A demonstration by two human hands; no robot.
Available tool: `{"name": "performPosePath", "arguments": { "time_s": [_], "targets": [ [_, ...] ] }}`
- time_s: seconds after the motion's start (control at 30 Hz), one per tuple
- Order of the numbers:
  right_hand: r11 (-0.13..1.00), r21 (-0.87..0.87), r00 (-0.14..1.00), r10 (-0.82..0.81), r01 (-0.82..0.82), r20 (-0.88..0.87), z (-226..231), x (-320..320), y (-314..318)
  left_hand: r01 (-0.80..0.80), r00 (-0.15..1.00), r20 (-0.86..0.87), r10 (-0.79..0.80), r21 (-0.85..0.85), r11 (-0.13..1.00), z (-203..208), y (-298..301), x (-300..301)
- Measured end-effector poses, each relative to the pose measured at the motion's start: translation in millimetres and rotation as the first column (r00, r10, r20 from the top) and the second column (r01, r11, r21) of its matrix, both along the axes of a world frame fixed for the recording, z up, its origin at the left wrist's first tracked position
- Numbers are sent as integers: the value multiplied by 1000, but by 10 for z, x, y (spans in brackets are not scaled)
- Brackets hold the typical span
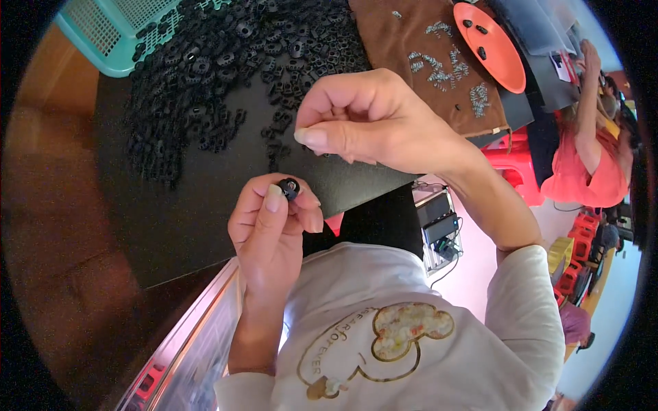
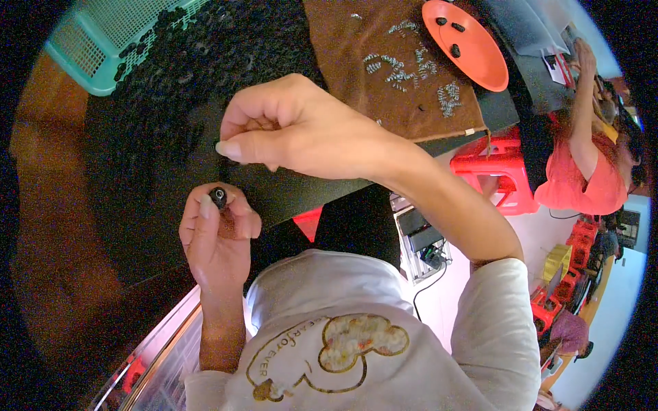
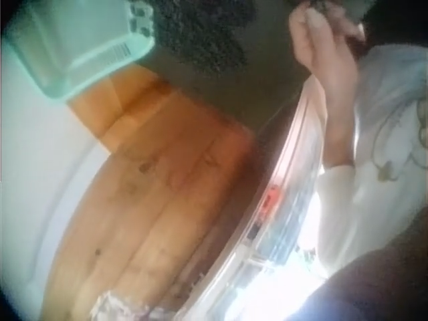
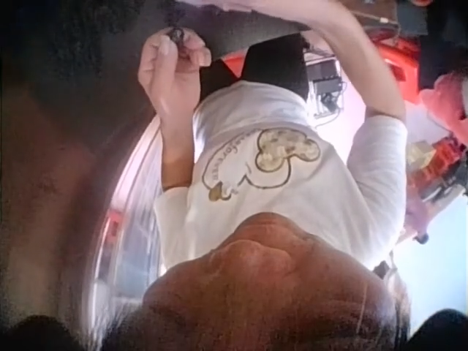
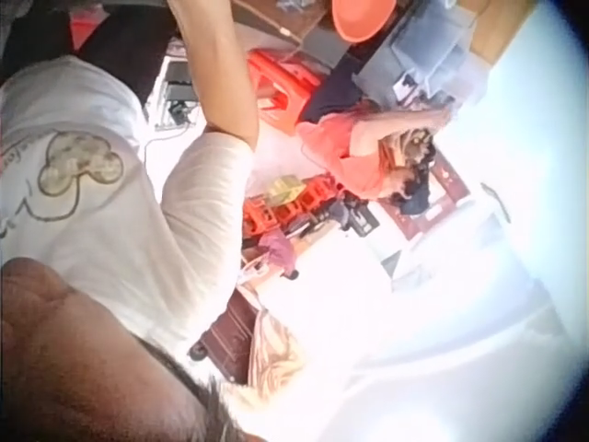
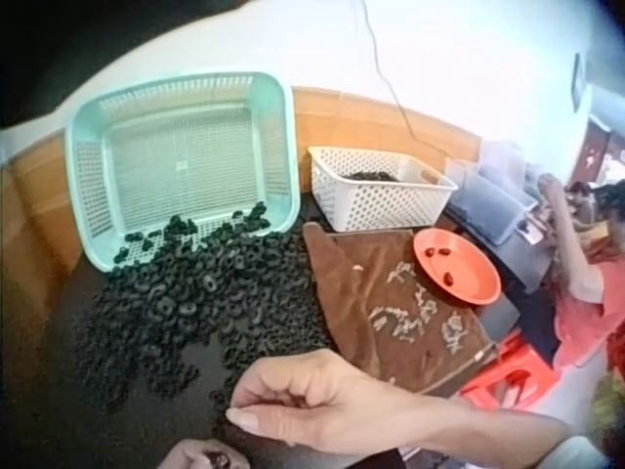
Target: Sorting and inspecting small black plastic components at a workbench.
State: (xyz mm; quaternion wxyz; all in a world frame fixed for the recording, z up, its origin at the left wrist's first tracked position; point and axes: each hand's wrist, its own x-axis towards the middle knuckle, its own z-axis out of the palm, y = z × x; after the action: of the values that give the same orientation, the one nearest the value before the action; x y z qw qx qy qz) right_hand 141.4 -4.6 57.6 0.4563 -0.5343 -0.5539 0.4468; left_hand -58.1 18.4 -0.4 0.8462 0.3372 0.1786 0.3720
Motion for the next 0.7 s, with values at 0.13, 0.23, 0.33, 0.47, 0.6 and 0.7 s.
{"name": "performPosePath", "arguments": {
  "time_s": [0.13,0.23,0.33,0.47,0.6,0.7],
  "targets": [
    [996,-92,984,-37,21,-174,15,-56,-100,-6,999,-36,6,-11,1000,13,-21,-7],
    [993,-117,980,-36,13,-196,75,-71,-163,7,1000,-2,-7,11,1000,-17,-19,-15],
    [984,-175,976,-46,8,-215,122,-84,-207,10,1000,3,-10,7,1000,-23,-22,-4],
    [976,-219,971,-40,-13,-237,136,-106,-259,5,1000,3,-5,-6,1000,-32,-32,0],
    [986,-166,948,-32,-22,-317,87,-147,-283,-12,999,-39,13,27,1000,-37,-42,13],
    [990,-137,950,-16,-28,-311,46,-149,-293,1,999,-44,2,50,999,-59,-32,6]
  ]
}}
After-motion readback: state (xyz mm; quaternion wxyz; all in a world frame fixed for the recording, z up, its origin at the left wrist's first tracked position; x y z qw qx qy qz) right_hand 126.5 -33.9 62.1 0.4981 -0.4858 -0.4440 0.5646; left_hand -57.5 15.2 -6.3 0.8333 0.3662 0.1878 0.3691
